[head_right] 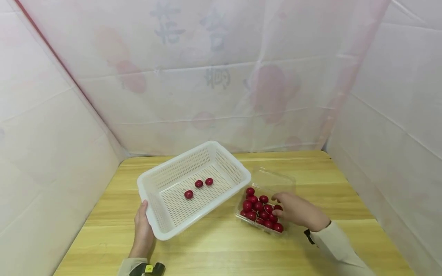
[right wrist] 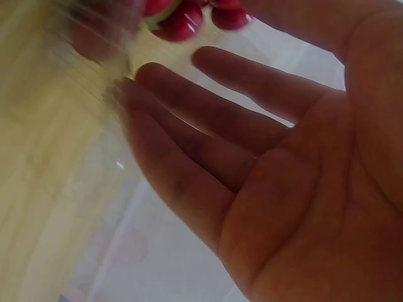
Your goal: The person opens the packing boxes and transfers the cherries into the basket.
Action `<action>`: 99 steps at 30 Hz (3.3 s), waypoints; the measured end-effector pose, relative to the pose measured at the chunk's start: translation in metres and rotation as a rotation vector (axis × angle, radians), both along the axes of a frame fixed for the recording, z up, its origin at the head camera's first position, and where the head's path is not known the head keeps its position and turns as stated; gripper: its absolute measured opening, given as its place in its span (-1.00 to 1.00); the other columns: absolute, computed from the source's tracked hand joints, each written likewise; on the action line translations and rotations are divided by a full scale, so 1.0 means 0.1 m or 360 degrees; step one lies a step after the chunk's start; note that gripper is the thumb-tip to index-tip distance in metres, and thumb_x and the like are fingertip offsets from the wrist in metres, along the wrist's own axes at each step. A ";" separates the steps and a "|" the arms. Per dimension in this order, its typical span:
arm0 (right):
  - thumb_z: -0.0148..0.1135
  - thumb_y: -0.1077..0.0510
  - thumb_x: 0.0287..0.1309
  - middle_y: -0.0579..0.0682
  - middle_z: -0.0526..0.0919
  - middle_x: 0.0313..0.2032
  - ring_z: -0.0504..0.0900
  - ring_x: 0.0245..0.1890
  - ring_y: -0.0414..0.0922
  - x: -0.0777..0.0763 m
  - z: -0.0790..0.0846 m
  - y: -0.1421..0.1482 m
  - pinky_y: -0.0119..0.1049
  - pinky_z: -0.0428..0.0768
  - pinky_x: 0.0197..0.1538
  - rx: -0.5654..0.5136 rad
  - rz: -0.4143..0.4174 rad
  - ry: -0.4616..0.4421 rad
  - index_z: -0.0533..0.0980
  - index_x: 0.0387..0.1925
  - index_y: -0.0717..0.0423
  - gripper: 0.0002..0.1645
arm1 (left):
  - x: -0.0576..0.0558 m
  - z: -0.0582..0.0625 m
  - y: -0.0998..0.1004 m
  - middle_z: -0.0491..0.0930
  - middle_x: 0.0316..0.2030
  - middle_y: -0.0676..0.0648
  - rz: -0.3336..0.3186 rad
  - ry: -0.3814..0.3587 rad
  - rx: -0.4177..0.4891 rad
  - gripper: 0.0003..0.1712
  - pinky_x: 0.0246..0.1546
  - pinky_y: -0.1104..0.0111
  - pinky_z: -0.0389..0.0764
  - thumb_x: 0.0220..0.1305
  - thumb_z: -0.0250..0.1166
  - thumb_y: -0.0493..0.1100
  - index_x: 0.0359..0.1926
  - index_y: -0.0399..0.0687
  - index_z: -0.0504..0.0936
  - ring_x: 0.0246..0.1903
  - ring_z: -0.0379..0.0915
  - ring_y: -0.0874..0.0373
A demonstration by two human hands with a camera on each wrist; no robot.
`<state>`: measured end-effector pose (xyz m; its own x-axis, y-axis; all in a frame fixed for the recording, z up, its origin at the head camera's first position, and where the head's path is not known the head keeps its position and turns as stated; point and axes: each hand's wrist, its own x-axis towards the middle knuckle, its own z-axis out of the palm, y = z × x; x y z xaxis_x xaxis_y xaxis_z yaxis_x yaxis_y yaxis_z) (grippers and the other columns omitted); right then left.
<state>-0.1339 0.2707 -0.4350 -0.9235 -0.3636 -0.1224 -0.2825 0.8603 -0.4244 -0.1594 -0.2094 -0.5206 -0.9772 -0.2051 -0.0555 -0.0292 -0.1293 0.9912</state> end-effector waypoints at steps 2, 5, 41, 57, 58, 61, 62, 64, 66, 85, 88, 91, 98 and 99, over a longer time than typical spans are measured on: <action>0.45 0.12 0.24 0.23 0.70 0.08 0.72 -0.02 0.08 0.03 -0.05 -0.01 -0.06 0.73 -0.07 0.0010 -0.0008 -0.0020 0.57 0.13 0.33 -0.48 | 0.00 0.00 0.00 0.60 0.20 -0.16 -0.0001 -0.0005 0.0004 -0.28 -0.07 0.34 0.75 0.62 -0.26 0.35 0.56 0.13 0.25 0.02 0.68 0.12; 0.49 0.16 0.18 0.14 0.73 -0.01 0.72 -0.11 -0.02 0.03 -0.10 -0.04 -0.14 0.72 -0.13 0.0042 -0.0023 -0.0010 0.57 0.13 0.33 -0.46 | -0.01 -0.01 0.00 0.58 0.23 -0.19 0.0000 -0.0008 0.0010 -0.29 -0.06 0.33 0.75 0.62 -0.26 0.36 0.55 0.14 0.27 0.03 0.68 0.11; 0.55 0.25 0.09 -0.07 0.59 -0.35 0.58 -0.35 -0.31 -0.04 -0.01 0.02 -0.42 0.59 -0.38 -0.0210 -0.0117 0.0259 0.44 -0.22 0.14 -0.61 | -0.02 -0.01 0.00 0.53 0.28 -0.22 0.0004 -0.0016 -0.0069 -0.25 -0.04 0.34 0.74 0.61 -0.30 0.39 0.57 0.16 0.23 0.07 0.66 0.12; 0.39 0.25 0.30 -0.02 0.63 -0.21 0.50 -0.34 -0.24 -0.39 0.42 -0.22 -0.35 0.53 -0.32 -0.0048 0.0017 0.0560 0.62 0.10 0.27 -0.63 | 0.00 -0.05 -0.01 0.52 0.29 -0.24 -0.0020 0.0027 -0.0071 -0.27 -0.02 0.35 0.74 0.63 -0.33 0.35 0.58 0.16 0.22 0.11 0.66 0.08; 0.39 0.24 0.30 -0.03 0.64 -0.22 0.51 -0.33 -0.23 -0.42 0.43 -0.25 -0.34 0.55 -0.30 -0.0043 0.0028 0.0568 0.61 0.13 0.27 -0.60 | 0.00 -0.04 -0.01 0.52 0.30 -0.24 -0.0020 0.0025 -0.0073 -0.28 -0.01 0.35 0.73 0.63 -0.33 0.35 0.58 0.16 0.22 0.11 0.65 0.08; 0.37 0.20 0.33 -0.02 0.71 -0.18 0.64 -0.25 -0.18 -0.50 0.48 -0.35 -0.22 0.67 -0.19 0.0000 0.0060 0.0588 0.53 0.22 0.27 -0.52 | 0.00 -0.04 -0.01 0.52 0.29 -0.23 -0.0023 0.0024 -0.0076 -0.28 -0.01 0.36 0.73 0.63 -0.33 0.35 0.58 0.17 0.22 0.11 0.65 0.09; 0.36 0.19 0.34 -0.01 0.73 -0.18 0.68 -0.21 -0.15 -0.53 0.49 -0.38 -0.18 0.70 -0.16 0.0008 0.0067 0.0582 0.51 0.22 0.26 -0.52 | 0.00 -0.04 -0.01 0.53 0.29 -0.22 -0.0022 0.0023 -0.0071 -0.28 -0.01 0.36 0.72 0.63 -0.32 0.36 0.58 0.17 0.22 0.11 0.65 0.09; 0.32 0.17 0.39 0.05 0.75 -0.09 0.74 -0.12 -0.07 -0.60 0.51 -0.45 -0.13 0.74 -0.10 0.0011 0.0085 0.0554 0.46 0.25 0.26 -0.51 | 0.00 -0.04 -0.02 0.57 0.25 -0.16 -0.0016 0.0019 -0.0069 -0.27 -0.01 0.37 0.72 0.63 -0.31 0.36 0.58 0.15 0.23 0.09 0.66 0.12; 0.26 0.17 0.44 0.11 0.75 -0.03 0.75 -0.07 -0.02 -0.68 0.54 -0.55 -0.14 0.75 -0.09 -0.0018 0.0120 0.0505 0.43 0.22 0.21 -0.58 | 0.01 -0.04 -0.02 0.60 0.23 -0.10 -0.0012 0.0017 -0.0064 -0.26 -0.01 0.38 0.71 0.62 -0.30 0.36 0.58 0.14 0.22 0.08 0.66 0.15; 0.29 0.36 0.26 0.10 0.67 -0.28 0.48 -0.32 -0.15 -1.60 0.71 -1.53 -0.28 0.57 -0.17 0.0239 0.0547 0.0470 0.68 -0.16 0.23 -0.86 | 0.00 -0.06 -0.06 0.62 0.18 -0.12 -0.0005 0.0060 -0.0083 -0.24 -0.06 0.36 0.74 0.63 -0.27 0.34 0.58 0.03 0.22 0.03 0.68 0.15; 0.20 0.39 0.31 0.14 0.70 -0.25 0.48 -0.31 -0.13 -1.69 0.65 -1.65 -0.26 0.56 -0.13 0.0321 0.0551 0.0410 0.68 -0.14 0.24 -0.81 | -0.01 -0.06 -0.05 0.61 0.18 -0.15 -0.0011 0.0062 -0.0070 -0.24 -0.07 0.34 0.74 0.63 -0.25 0.35 0.57 0.02 0.23 0.02 0.69 0.11; 0.15 0.39 0.36 0.15 0.71 -0.15 0.55 -0.22 -0.10 -1.75 0.61 -1.76 -0.23 0.61 -0.02 0.0400 0.0497 0.0287 0.65 -0.06 0.26 -0.78 | -0.02 -0.08 -0.05 0.60 0.18 -0.19 -0.0008 0.0049 -0.0069 -0.23 -0.08 0.35 0.74 0.61 -0.25 0.37 0.55 0.01 0.25 0.01 0.69 0.10; 0.15 0.40 0.41 0.09 0.67 -0.12 0.60 -0.17 -0.06 -1.83 0.49 -2.00 -0.17 0.67 0.04 0.0540 0.0366 0.0109 0.57 -0.05 0.20 -0.82 | -0.04 -0.10 -0.04 0.58 0.19 -0.24 0.0001 0.0039 -0.0075 -0.21 -0.08 0.36 0.73 0.61 -0.24 0.38 0.54 -0.02 0.26 0.01 0.67 0.09; 0.15 0.40 0.41 0.08 0.67 -0.13 0.60 -0.17 -0.07 -1.84 0.47 -2.02 -0.18 0.67 0.05 0.0560 0.0367 0.0123 0.58 -0.05 0.20 -0.82 | -0.04 -0.10 -0.03 0.58 0.19 -0.24 0.0003 0.0037 -0.0070 -0.21 -0.08 0.36 0.73 0.60 -0.24 0.39 0.54 -0.01 0.27 0.01 0.67 0.09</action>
<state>-0.3180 0.0683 -0.3880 -0.8343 -0.5100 -0.2096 -0.5037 0.8595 -0.0865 -0.1629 -0.2129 -0.5306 -0.9777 -0.2085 -0.0237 -0.0058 -0.0856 0.9963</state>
